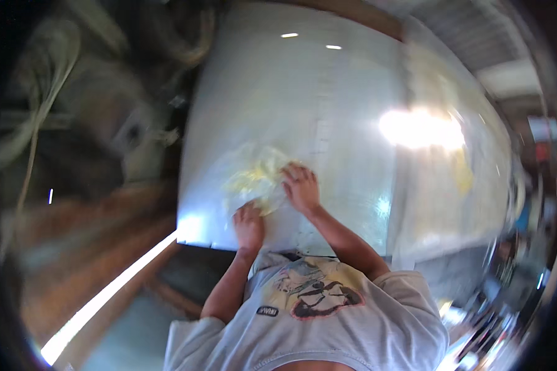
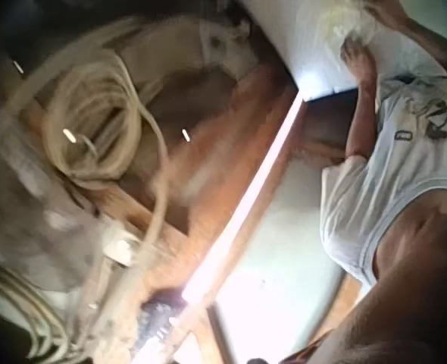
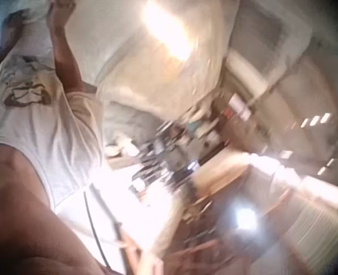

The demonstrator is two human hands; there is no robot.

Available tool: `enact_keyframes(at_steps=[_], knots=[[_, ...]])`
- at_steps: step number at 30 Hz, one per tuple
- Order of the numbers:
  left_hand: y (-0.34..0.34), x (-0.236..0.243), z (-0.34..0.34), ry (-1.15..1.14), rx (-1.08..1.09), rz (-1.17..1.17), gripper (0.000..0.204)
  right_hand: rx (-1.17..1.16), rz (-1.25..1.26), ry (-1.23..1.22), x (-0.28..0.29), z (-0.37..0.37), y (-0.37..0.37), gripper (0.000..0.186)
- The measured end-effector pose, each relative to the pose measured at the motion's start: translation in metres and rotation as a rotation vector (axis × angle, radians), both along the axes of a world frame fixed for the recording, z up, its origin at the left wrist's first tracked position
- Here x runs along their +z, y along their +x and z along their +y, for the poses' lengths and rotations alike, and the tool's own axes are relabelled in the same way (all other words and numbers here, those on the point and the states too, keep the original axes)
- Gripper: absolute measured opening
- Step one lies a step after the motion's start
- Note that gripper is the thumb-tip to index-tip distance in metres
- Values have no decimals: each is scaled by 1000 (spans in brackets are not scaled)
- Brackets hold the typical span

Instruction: The person portions large pieces of dough using a scraper, weighs individual portions on a digital scale, and places them onto a large tray covered in plastic wrap.

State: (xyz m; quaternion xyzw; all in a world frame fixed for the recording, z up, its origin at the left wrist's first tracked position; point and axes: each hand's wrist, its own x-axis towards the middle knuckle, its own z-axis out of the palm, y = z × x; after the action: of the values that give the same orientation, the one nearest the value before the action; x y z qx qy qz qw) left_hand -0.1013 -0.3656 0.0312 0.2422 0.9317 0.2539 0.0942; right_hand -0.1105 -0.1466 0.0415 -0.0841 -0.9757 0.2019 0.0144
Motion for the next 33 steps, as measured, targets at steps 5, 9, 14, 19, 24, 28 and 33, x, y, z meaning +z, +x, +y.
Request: enact_keyframes(at_steps=[5,9,14,19,24,28,33], knots=[[-60,46,68,397,5,-161,23,-383,328,-291,48,63,78,30],[-81,97,189,630,-174,-180,28,-730,414,-750,55,109,188,20],[-20,197,384,877,-544,-254,34,-1062,667,-959,58,133,305,17],[87,255,559,1135,-736,-197,31,-1279,783,-1020,46,152,414,19],[161,227,728,1063,-772,304,31,-1506,912,-1065,35,209,531,19],[211,128,771,342,-736,287,37,-1718,1100,-991,50,248,602,19],[210,89,775,391,-542,305,36,-1841,1122,-931,47,261,687,20]])
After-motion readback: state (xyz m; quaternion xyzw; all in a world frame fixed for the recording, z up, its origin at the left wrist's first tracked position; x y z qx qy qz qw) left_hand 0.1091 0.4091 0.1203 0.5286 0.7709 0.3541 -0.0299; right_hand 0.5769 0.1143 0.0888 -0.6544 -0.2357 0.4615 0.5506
